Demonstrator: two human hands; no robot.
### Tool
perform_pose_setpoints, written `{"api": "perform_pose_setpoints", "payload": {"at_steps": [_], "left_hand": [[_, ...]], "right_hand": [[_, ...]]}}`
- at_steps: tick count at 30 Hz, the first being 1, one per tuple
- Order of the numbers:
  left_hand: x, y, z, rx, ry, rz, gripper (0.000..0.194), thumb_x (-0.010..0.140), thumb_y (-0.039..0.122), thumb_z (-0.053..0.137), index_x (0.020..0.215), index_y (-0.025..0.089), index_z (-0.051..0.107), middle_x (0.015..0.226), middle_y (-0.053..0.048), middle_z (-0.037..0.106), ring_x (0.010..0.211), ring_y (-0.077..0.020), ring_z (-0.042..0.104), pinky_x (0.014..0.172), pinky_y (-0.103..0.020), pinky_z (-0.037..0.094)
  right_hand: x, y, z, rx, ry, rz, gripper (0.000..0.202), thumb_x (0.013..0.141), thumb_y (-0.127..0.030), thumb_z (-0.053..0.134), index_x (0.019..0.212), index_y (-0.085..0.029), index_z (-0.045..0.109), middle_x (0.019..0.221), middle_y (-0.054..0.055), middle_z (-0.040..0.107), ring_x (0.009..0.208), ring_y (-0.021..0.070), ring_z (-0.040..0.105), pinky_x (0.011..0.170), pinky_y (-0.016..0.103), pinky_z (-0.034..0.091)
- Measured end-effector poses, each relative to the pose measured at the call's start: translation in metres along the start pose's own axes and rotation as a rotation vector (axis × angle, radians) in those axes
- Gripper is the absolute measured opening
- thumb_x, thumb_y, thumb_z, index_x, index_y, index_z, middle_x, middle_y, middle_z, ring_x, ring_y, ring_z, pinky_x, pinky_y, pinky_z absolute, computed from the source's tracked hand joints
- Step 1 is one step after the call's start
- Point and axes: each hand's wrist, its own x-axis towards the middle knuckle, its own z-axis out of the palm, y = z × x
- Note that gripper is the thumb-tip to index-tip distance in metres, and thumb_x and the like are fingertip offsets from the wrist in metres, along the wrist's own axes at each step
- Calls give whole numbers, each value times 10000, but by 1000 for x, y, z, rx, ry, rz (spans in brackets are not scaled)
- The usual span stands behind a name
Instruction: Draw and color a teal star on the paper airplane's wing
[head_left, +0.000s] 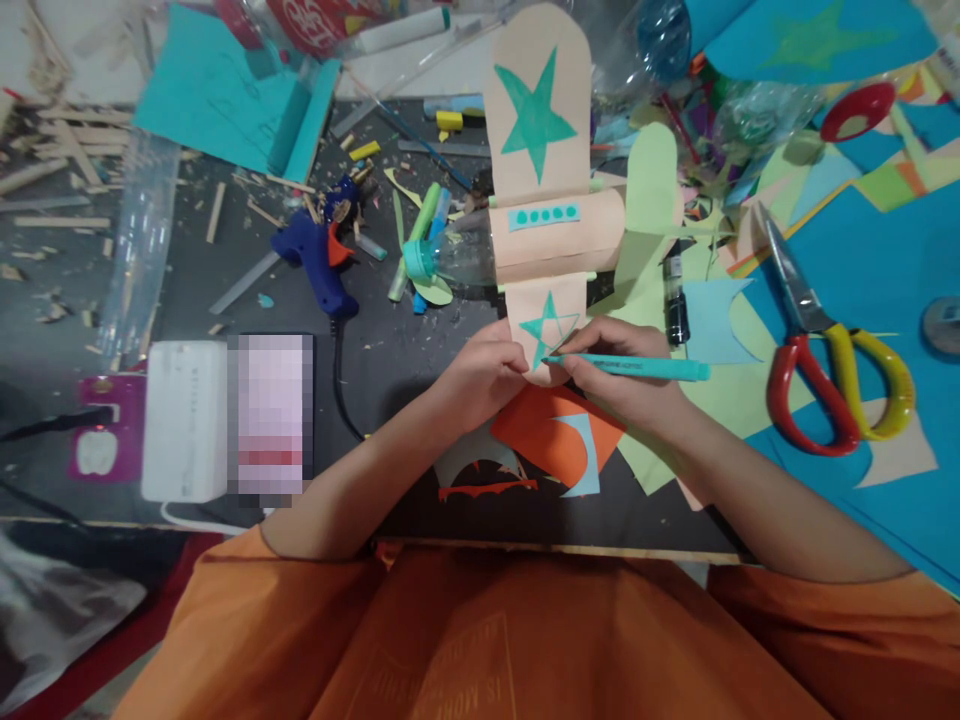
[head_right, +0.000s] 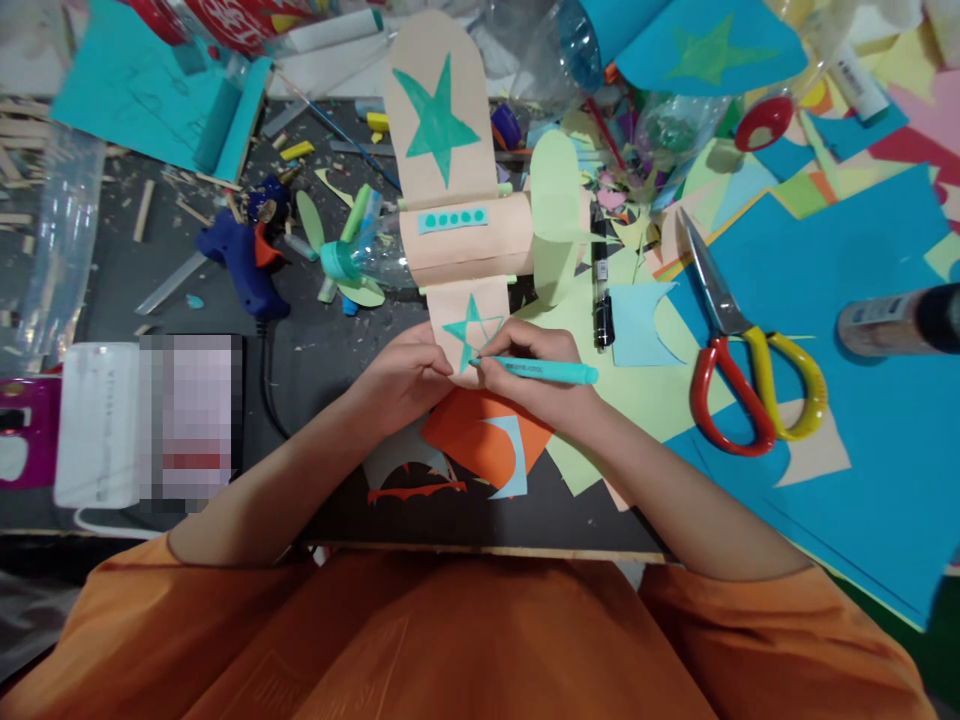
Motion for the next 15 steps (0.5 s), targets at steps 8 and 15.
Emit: {"api": "perform_pose_setpoints", "payload": {"at_steps": [8, 15], "left_hand": [[1, -1, -1, 4, 1, 7, 370, 454, 114, 589, 809, 168, 679, 821, -56, 759, 1013, -287, 708, 881, -349, 535], [1, 0, -1, -3, 10, -4, 374, 444, 113, 586, 799, 168, 690, 842, -54, 772, 1057, -291, 705, 902, -345, 531]], "right_hand": [[2, -3, 1, 25, 38, 26, 93, 718, -240, 672, 657, -222, 605, 570, -24, 629, 506, 116, 537, 482, 247, 415], [1, 0, 0, -44, 9, -7, 115, 724, -248, 650, 626, -220, 596, 536, -40, 585, 493, 100, 485, 483, 245, 373]]}}
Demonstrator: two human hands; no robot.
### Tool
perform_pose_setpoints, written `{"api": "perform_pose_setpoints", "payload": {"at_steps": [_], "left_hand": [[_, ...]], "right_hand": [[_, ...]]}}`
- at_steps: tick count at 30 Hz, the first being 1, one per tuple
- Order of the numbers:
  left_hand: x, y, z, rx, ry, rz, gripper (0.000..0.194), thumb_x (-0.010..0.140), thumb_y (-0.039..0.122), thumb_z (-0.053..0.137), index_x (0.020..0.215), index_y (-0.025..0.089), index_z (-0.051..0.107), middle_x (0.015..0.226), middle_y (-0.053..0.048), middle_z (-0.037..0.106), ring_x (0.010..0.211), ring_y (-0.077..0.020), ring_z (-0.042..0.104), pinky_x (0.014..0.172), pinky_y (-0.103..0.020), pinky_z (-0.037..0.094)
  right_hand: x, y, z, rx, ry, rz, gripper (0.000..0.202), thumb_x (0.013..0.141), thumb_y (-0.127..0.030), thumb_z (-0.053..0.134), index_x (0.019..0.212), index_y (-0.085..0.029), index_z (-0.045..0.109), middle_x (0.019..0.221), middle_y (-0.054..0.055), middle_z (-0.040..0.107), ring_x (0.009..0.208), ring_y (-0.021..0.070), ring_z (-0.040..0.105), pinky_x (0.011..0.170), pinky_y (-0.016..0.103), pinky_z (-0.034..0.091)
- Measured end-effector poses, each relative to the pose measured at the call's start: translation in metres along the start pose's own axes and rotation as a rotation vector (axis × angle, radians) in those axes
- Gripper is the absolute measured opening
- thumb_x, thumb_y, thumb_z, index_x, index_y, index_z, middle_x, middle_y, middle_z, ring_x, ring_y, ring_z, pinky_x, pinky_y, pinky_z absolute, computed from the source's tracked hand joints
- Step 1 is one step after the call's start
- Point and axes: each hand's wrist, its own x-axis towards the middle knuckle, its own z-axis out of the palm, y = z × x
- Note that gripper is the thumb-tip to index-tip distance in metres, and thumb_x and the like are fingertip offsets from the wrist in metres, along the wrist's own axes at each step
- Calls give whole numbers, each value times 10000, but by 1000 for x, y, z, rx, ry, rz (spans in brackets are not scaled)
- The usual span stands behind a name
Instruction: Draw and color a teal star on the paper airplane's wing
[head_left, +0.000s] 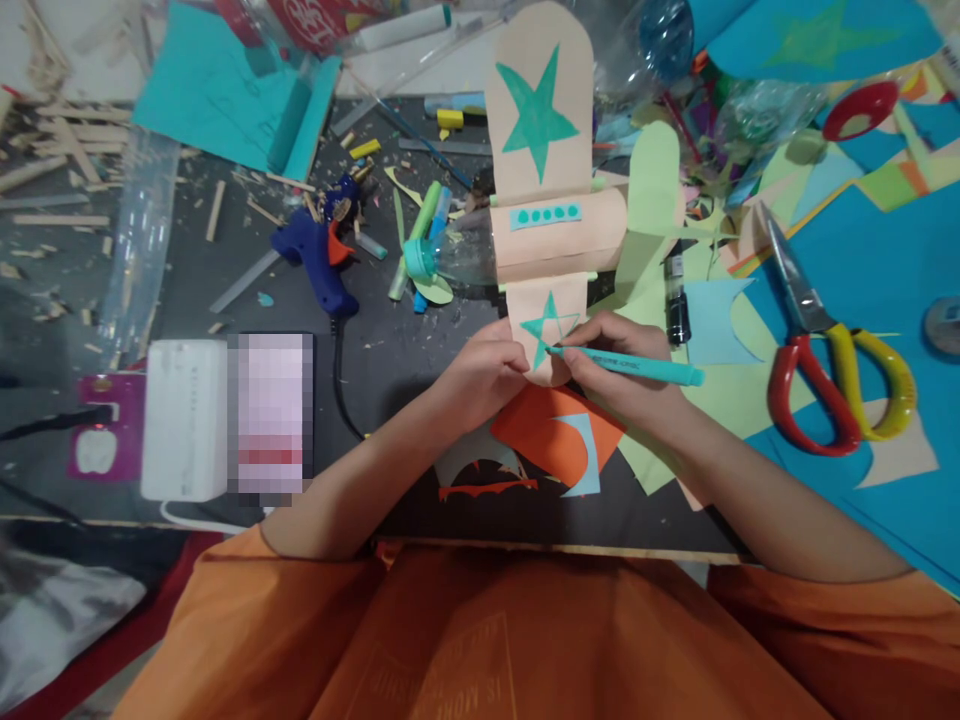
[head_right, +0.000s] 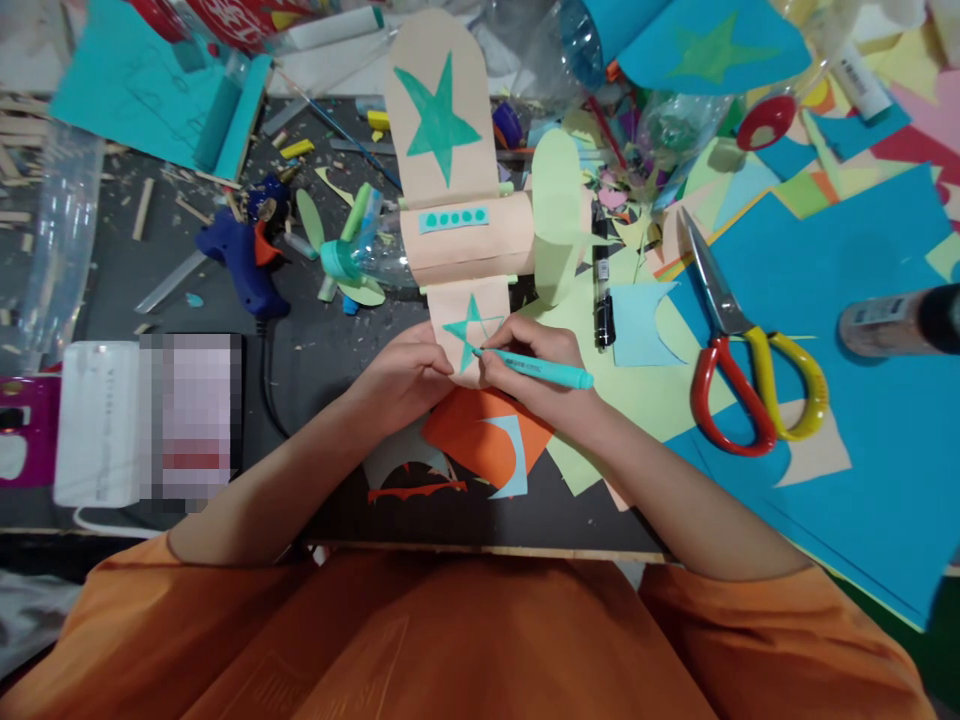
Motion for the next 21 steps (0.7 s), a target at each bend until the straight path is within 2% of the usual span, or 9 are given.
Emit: {"api": "perform_pose_setpoints", "payload": {"at_steps": [6, 9, 14, 17, 21], "left_hand": [[-1, 1, 0, -5, 2, 7, 283, 447, 117, 589, 706, 179, 685, 850, -43, 785, 1007, -262, 718, 775, -290, 518], [-1, 1, 0, -19, 16, -3, 304, 438, 109, 590, 716, 174, 692, 858, -47, 793, 978, -259, 722, 731, -278, 500], [0, 0, 0, -2, 12, 5, 342, 456, 113, 588, 775, 173, 698, 885, -51, 789, 1001, -257, 713, 776, -289, 509], [0, 0, -1, -1, 0, 3, 386, 454, 110, 591, 821, 170, 694, 863, -48, 774, 1033, -274, 709, 857, -325, 525], [0, 0, -1, -8, -18, 10, 326, 461, 111, 593, 774, 168, 665, 860, -61, 765, 1061, -285, 699, 877, -333, 522]], "right_hand": [[0, -3, 0, 33, 19, 43, 93, 687, -248, 638, 602, -221, 611, 555, -15, 635, 502, 120, 536, 486, 252, 408], [2, -5, 1, 73, 49, 71, 82, 669, -246, 635, 602, -223, 595, 531, -26, 619, 484, 122, 549, 465, 244, 403], [2, -3, 2, 45, 46, 54, 82, 689, -239, 651, 626, -217, 603, 543, -33, 608, 495, 110, 526, 479, 241, 393], [1, 0, 2, 5, 32, 29, 84, 704, -237, 652, 634, -213, 611, 541, -35, 590, 492, 104, 494, 487, 248, 374], [1, 0, 0, 26, -1, 53, 87, 690, -247, 650, 621, -217, 605, 556, -18, 609, 511, 122, 521, 494, 260, 396]]}}
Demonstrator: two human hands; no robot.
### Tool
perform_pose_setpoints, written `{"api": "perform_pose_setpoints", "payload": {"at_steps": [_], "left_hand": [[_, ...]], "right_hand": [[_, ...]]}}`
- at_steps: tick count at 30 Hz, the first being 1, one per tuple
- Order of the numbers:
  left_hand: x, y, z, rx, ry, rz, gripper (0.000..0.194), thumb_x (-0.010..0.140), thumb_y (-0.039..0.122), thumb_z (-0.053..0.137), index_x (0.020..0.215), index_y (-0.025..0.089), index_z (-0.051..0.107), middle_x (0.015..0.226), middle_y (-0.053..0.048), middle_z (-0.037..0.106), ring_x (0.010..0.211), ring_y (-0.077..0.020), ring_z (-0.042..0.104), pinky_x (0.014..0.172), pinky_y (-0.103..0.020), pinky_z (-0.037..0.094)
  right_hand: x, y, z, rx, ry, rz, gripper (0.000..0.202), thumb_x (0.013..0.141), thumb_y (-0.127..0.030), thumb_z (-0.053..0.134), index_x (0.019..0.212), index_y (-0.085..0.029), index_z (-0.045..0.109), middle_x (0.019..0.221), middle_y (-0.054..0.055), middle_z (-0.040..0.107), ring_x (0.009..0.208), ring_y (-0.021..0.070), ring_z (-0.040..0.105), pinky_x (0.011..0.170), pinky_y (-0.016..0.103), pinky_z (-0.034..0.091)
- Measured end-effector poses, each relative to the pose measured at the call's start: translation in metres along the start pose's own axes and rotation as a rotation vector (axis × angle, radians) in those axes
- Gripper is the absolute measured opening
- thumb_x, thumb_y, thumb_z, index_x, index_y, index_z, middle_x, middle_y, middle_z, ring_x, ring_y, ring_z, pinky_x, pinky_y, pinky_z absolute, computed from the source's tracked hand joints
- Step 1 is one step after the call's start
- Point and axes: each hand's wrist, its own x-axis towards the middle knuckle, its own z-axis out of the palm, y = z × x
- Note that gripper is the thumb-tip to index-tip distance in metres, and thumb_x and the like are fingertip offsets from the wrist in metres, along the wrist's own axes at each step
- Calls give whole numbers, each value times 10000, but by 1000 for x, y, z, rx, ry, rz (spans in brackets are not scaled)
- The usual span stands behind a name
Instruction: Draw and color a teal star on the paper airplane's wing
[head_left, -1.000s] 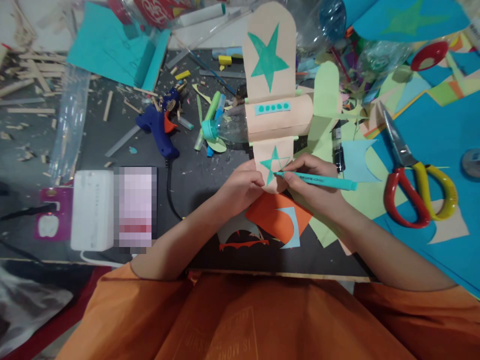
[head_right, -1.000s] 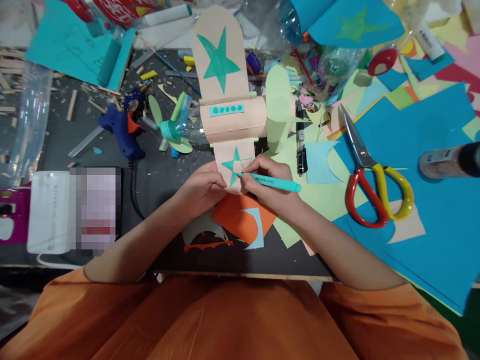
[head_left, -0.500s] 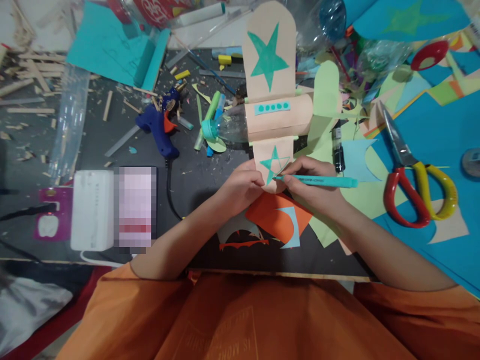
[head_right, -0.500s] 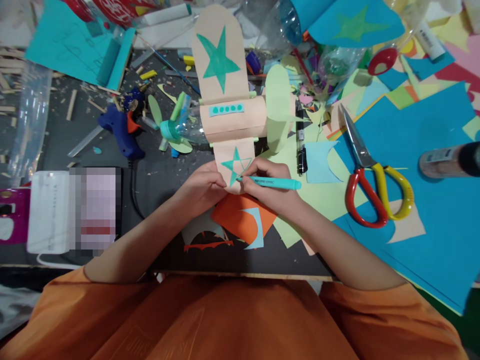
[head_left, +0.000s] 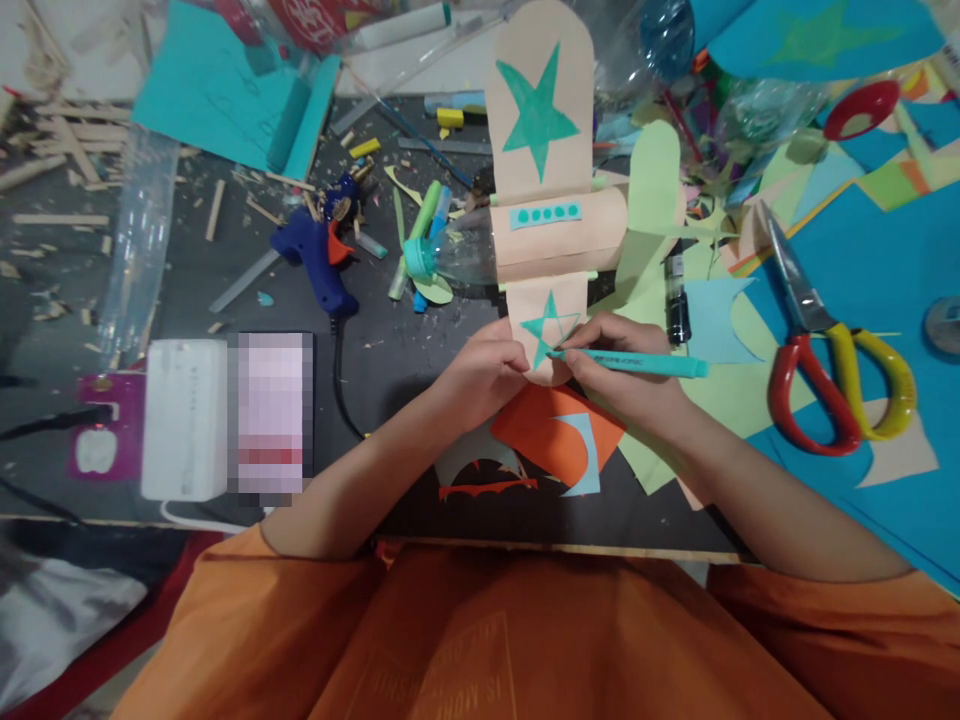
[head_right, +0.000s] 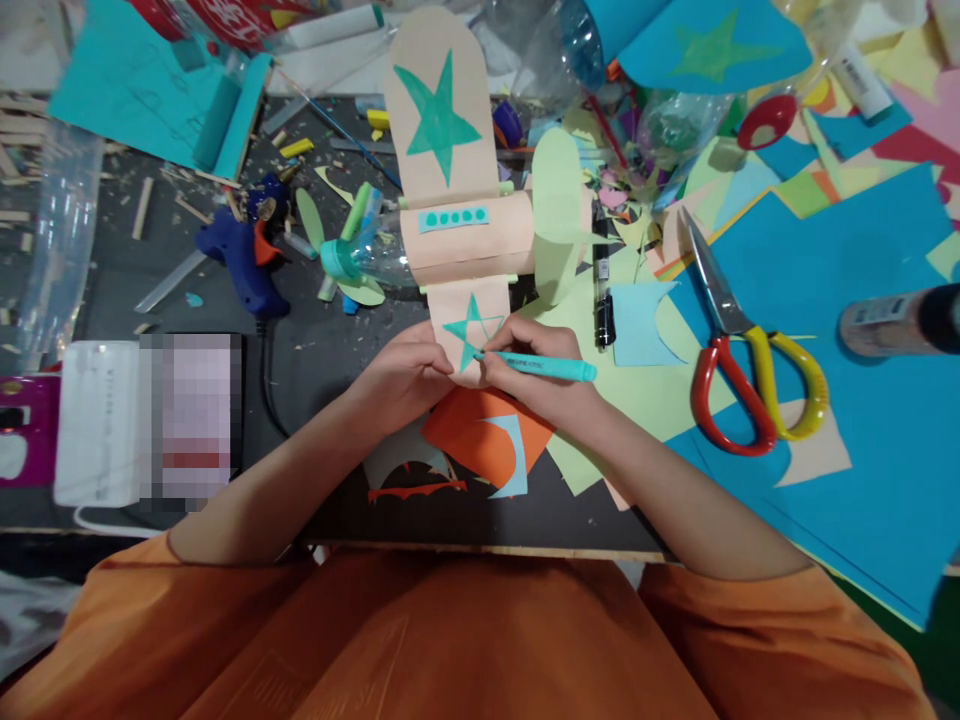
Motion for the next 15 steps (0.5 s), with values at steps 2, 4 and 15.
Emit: {"api": "perform_pose_setpoints", "payload": {"at_steps": [2, 4, 15], "left_hand": [[0, 0, 0, -8, 2, -1, 295, 458, 112, 596, 742, 172, 654, 844, -60, 766, 1041, -281, 701, 832, -318, 517], [0, 0, 0, -13, 13, -10, 300, 451, 111, 600, 738, 176, 659, 824, -52, 765, 1021, -274, 703, 790, -300, 505], [0, 0, 0, -10, 16, -3, 283, 453, 109, 594, 721, 188, 642, 777, -39, 750, 990, -272, 707, 821, -321, 517]], "right_hand": [[0, -1, -1, 27, -3, 30, 79, 691, -248, 644, 635, -222, 596, 567, -15, 619, 525, 134, 545, 497, 265, 410], [0, -2, -1, 32, 0, 35, 89, 705, -247, 650, 651, -228, 582, 565, -23, 608, 523, 136, 540, 496, 268, 405], [-1, -1, 0, 12, 23, 12, 95, 696, -232, 644, 628, -235, 577, 549, -29, 589, 517, 128, 508, 494, 270, 376]]}}
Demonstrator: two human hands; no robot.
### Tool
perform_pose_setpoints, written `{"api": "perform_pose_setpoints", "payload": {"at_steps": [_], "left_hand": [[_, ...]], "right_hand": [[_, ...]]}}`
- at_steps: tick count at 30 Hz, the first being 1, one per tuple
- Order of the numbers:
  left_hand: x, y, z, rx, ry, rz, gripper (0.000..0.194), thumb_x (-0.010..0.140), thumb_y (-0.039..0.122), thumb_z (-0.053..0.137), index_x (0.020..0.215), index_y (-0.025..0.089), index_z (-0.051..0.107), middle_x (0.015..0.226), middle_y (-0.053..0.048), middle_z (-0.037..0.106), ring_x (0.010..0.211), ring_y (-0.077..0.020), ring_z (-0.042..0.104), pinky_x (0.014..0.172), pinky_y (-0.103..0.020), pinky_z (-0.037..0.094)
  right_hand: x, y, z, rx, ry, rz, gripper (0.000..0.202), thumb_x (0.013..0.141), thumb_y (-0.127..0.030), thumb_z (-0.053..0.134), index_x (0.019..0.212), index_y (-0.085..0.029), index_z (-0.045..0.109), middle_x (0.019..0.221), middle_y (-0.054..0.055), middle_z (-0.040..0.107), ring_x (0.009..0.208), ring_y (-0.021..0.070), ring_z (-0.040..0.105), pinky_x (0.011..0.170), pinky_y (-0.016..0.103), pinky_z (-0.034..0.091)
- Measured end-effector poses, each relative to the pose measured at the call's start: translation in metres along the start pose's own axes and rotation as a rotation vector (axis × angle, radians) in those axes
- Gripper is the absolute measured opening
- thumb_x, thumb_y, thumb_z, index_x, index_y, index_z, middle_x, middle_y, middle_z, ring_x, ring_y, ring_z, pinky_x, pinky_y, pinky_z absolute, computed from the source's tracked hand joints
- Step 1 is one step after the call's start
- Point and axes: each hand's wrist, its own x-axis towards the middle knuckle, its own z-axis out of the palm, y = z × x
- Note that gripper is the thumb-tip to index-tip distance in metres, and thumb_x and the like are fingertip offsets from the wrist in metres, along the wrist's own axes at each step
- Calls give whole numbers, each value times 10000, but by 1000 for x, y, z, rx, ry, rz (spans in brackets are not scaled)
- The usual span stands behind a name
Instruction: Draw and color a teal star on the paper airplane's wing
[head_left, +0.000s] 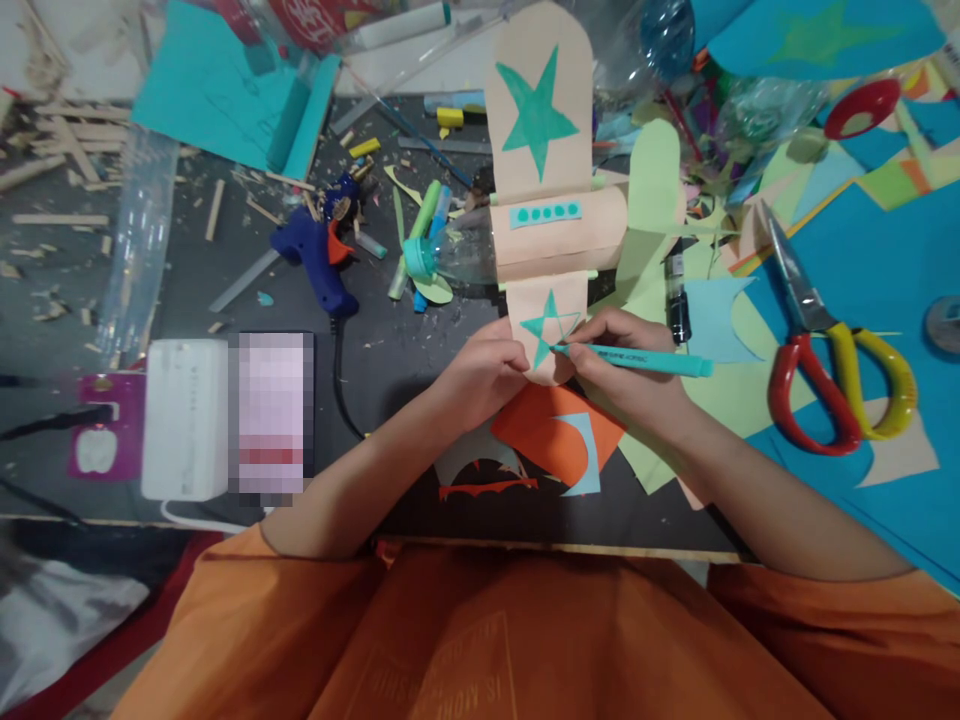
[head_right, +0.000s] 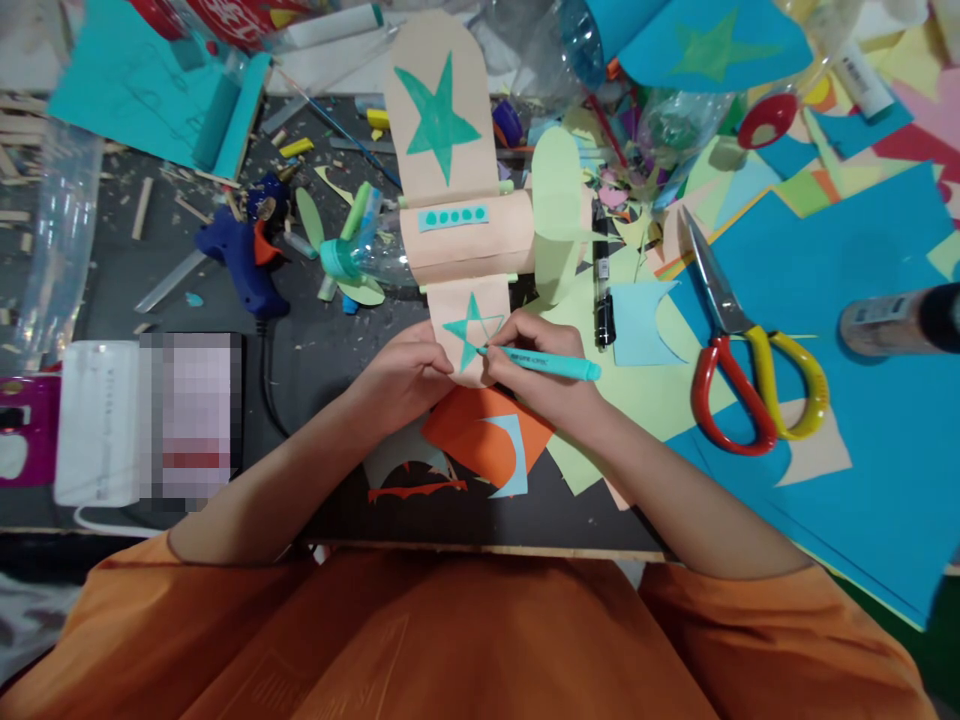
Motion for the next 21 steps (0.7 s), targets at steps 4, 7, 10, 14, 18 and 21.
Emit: {"api": "perform_pose_setpoints", "payload": {"at_steps": [4, 7, 10, 14, 18, 21], "left_hand": [[0, 1, 1, 3, -4, -7, 302, 450, 114, 592, 738, 181, 649, 821, -52, 758, 1055, -299, 704, 889, -347, 530], [0, 1, 1, 8, -4, -1, 299, 454, 116, 597, 742, 177, 651, 819, -53, 755, 1053, -288, 709, 855, -321, 531], [0, 1, 0, 8, -10, 4, 252, 459, 114, 601, 697, 186, 639, 788, -43, 754, 999, -267, 717, 777, -294, 523], [0, 1, 0, -2, 3, -1, 267, 448, 109, 600, 699, 184, 646, 752, -42, 750, 953, -267, 719, 781, -309, 522], [-1, 1, 0, -4, 2, 1, 289, 453, 108, 593, 726, 183, 651, 781, -44, 756, 948, -259, 715, 752, -297, 501], [-2, 1, -1, 8, 24, 1, 320, 469, 109, 586, 773, 179, 659, 816, -48, 758, 927, -249, 706, 789, -310, 502]], "right_hand": [[0, 0, 0, -29, 3, -7, 112, 692, -230, 643, 604, -239, 574, 535, -31, 570, 513, 125, 490, 504, 275, 381], [0, -1, 1, -17, 20, -4, 107, 684, -226, 644, 605, -235, 573, 538, -30, 569, 513, 126, 488, 494, 267, 378], [0, -2, 1, -18, 25, -8, 104, 674, -220, 638, 599, -231, 568, 522, -37, 562, 502, 121, 484, 490, 262, 375], [0, -1, 1, -25, 34, -16, 116, 675, -218, 635, 584, -232, 564, 520, -38, 577, 497, 119, 491, 497, 268, 380], [1, 0, -1, 11, 3, -15, 101, 695, -237, 671, 620, -235, 603, 559, -18, 619, 511, 142, 532, 496, 281, 418], [4, 3, -5, 107, 71, -33, 119, 753, -225, 675, 654, -235, 610, 574, -14, 630, 486, 137, 535, 470, 274, 420]]}}
